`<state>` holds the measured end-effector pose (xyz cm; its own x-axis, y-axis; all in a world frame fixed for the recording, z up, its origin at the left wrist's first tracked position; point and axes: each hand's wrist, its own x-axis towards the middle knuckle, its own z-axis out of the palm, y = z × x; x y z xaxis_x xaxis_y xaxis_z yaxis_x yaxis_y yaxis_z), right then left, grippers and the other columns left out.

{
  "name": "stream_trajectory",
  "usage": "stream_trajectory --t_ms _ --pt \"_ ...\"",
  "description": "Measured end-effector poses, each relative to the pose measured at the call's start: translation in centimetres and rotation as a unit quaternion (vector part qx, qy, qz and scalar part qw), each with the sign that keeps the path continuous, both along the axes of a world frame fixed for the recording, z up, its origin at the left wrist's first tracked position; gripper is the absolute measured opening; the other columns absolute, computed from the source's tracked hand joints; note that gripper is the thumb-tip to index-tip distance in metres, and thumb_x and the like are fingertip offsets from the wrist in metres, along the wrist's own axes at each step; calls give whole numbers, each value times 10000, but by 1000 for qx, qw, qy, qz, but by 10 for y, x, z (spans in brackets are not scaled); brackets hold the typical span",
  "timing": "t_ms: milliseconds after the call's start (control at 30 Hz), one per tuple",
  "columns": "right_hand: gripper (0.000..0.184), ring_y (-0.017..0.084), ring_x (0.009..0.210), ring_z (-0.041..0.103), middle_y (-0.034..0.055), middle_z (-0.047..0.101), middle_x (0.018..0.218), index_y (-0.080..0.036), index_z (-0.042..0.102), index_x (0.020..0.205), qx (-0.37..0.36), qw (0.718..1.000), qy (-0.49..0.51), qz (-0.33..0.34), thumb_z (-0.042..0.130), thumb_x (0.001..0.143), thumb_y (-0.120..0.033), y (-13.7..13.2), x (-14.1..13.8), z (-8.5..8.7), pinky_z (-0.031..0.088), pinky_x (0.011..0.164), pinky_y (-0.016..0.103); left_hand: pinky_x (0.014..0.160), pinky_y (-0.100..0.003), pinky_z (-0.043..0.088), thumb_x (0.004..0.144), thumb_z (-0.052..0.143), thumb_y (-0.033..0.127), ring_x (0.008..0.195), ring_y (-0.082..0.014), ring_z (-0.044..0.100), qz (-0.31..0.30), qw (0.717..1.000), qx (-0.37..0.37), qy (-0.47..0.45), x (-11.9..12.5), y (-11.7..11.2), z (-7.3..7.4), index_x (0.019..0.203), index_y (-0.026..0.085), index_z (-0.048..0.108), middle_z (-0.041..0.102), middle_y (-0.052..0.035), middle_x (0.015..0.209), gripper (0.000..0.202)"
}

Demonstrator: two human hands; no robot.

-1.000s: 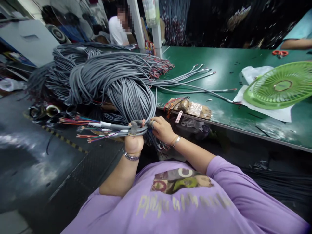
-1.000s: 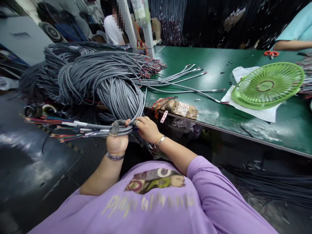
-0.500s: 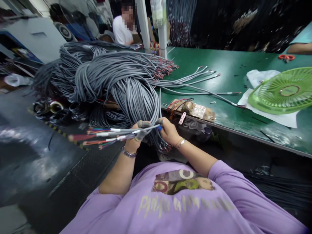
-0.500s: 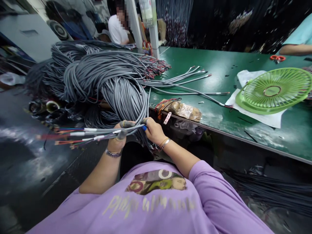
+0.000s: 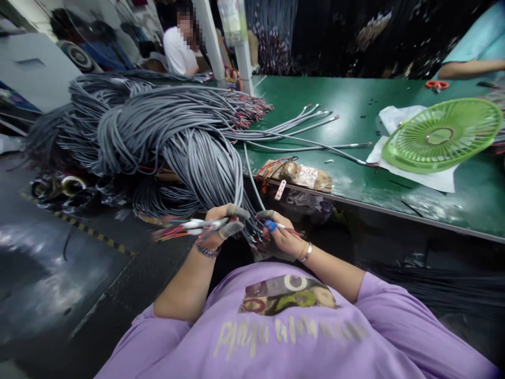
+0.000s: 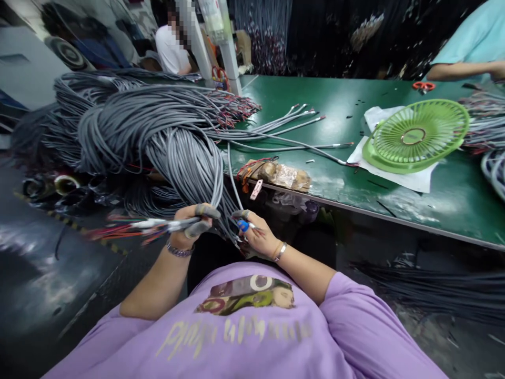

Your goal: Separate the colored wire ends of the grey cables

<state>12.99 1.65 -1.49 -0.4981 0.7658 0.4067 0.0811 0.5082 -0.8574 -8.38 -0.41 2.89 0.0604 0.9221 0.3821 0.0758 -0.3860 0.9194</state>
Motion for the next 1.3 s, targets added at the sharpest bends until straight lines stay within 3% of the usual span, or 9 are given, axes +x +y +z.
stream_trajectory --t_ms 133,233,367,533,700,800,900,1000,1300 --pt "432 149 604 564 27 599 684 -192 623 863 -103 994 -11 20 409 952 -556 12 -2 -15 488 614 283 638 -313 550 736 766 434 664 -196 664 -86 993 -43 62 31 18 -2 847 194 782 728 -84 741 265" --pt "507 141 557 539 23 569 594 -190 546 674 -131 991 -14 33 399 939 -597 21 -10 -25 454 560 266 781 -349 563 711 802 362 842 -235 694 -73 995 -49 50 49 24 -7 888 202 779 750 -102 904 239" --pt "400 117 516 517 9 575 571 -180 523 652 -148 987 -40 39 439 956 -427 25 -14 -30 439 559 247 854 -363 552 665 839 318 1004 -273 674 -33 996 -74 33 55 23 -10 921 200 769 741 -113 1008 291" --pt "204 111 512 503 -3 583 585 -173 555 690 -158 985 -51 39 467 874 -182 26 -17 -31 444 573 243 797 -344 553 566 893 321 837 -228 689 16 995 -58 77 61 19 -6 843 193 760 737 -77 888 333" --pt "153 128 628 538 11 600 661 -164 588 783 -105 990 -96 21 479 889 -185 26 -18 -28 454 661 252 769 -334 547 575 884 307 752 -201 675 59 993 -54 84 63 19 -12 779 200 736 722 -31 767 273" --pt "127 144 700 555 40 629 772 -153 588 823 -83 992 -92 16 533 887 -248 20 -15 -26 464 713 282 702 -313 540 633 848 332 686 -186 655 61 993 -92 34 57 18 -20 729 183 726 707 -24 703 215" --pt "215 136 712 580 58 654 937 -161 605 1000 -150 988 5 40 577 865 -326 10 -7 -24 484 693 278 633 -288 518 712 792 375 618 -159 620 44 991 -123 -15 48 16 -25 678 166 720 680 -31 647 224" --pt "382 106 650 566 60 654 1040 -193 579 1144 -272 957 98 20 602 842 -426 5 2 -17 482 606 249 586 -266 488 759 751 407 569 -138 580 25 991 -124 -33 41 13 -25 604 161 702 639 -35 578 294" --pt "410 109 567 485 -16 595 654 -179 572 883 -400 892 207 -23 739 696 -504 12 -6 11 367 495 226 543 -248 452 661 828 391 542 -125 558 -13 988 -153 9 49 18 -25 577 157 691 636 -24 554 284"
